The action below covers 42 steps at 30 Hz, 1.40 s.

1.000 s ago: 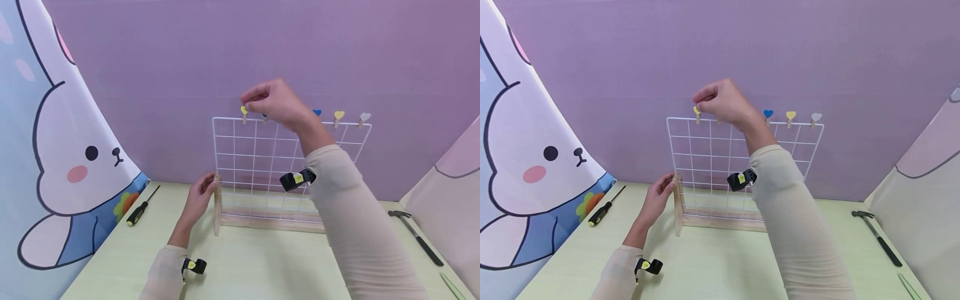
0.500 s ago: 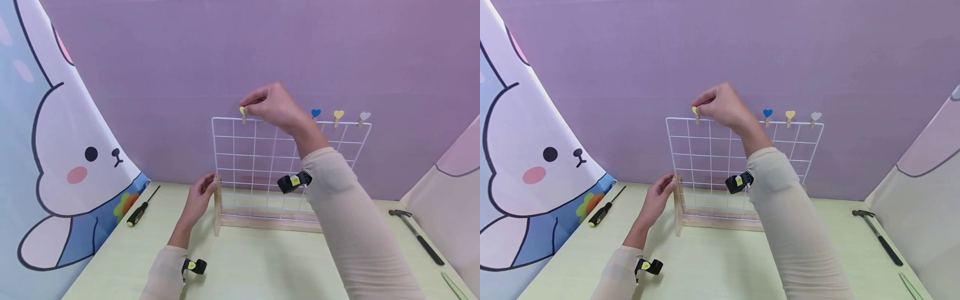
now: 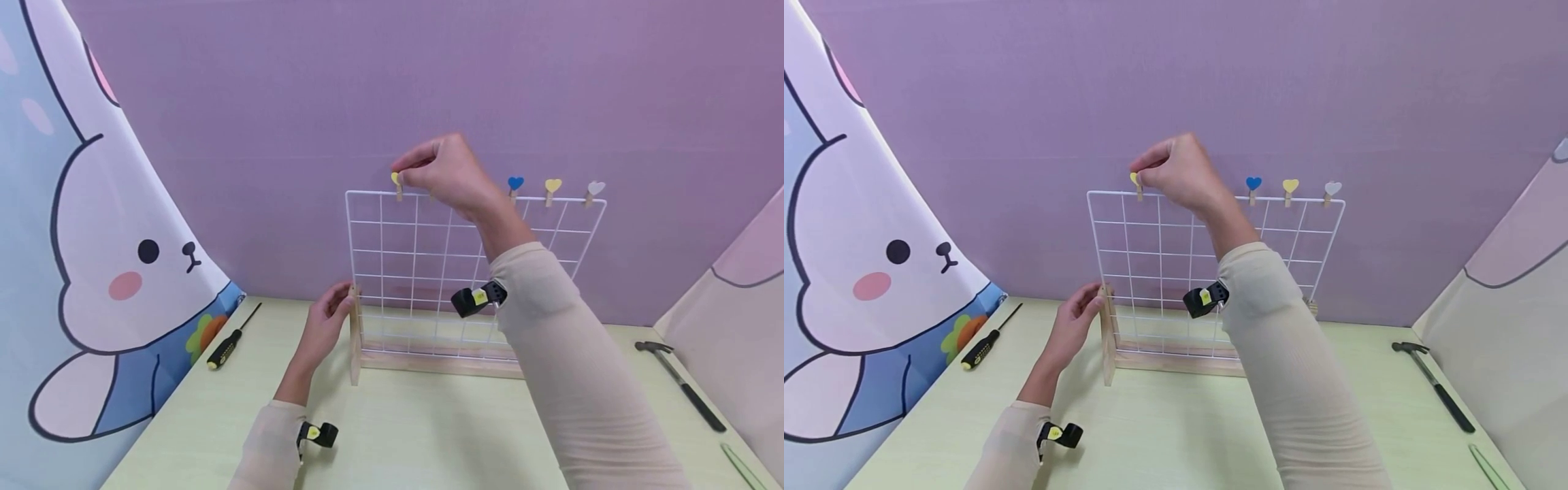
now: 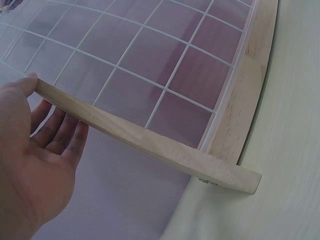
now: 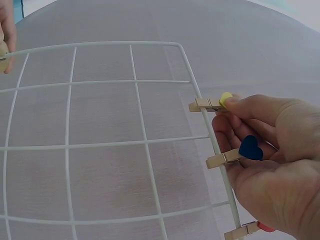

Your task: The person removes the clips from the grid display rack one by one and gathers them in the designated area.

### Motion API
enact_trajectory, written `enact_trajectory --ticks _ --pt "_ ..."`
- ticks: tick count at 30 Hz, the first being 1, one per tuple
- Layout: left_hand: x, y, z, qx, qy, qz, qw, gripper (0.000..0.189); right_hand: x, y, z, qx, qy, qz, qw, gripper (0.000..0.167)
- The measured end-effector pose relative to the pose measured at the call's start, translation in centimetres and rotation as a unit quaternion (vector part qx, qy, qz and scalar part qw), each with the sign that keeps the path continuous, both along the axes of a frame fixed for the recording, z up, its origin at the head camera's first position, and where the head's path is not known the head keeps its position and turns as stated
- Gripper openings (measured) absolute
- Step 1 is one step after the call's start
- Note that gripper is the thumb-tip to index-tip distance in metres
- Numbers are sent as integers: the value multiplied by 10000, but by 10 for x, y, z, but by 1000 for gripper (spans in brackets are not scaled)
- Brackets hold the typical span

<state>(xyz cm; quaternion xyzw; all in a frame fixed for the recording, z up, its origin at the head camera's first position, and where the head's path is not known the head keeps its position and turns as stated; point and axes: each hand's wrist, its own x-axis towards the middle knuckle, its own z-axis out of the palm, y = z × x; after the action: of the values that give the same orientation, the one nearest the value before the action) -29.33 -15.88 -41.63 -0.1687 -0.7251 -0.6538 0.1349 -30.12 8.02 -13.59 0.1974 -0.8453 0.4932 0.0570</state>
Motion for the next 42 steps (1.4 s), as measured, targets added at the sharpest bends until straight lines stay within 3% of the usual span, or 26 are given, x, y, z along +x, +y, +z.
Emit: enact_trajectory --ticks 6,12,21,30,35,42 --pt "0 -1 0 -3 16 -17 10000 41 3 -1 1 -182 -43 -82 9998 18" --pt "1 -1 -1 -24 -25 -1 10000 41 9 3 12 -518 95 -163 9985 17" --pt "-2 -3 -1 -45 11 22 10000 40 17 18 20 -962 306 13 9949 23" --pt "0 -3 -2 -49 -67 12 10000 42 33 43 14 -1141 710 61 9909 17" --pt "-1 -2 -1 11 -65 -6 10000 42 45 68 6 -1085 735 -208 9912 21" --pt "-2 -6 0 -92 -130 30 9999 43 52 101 -20 -421 868 -508 9940 24"
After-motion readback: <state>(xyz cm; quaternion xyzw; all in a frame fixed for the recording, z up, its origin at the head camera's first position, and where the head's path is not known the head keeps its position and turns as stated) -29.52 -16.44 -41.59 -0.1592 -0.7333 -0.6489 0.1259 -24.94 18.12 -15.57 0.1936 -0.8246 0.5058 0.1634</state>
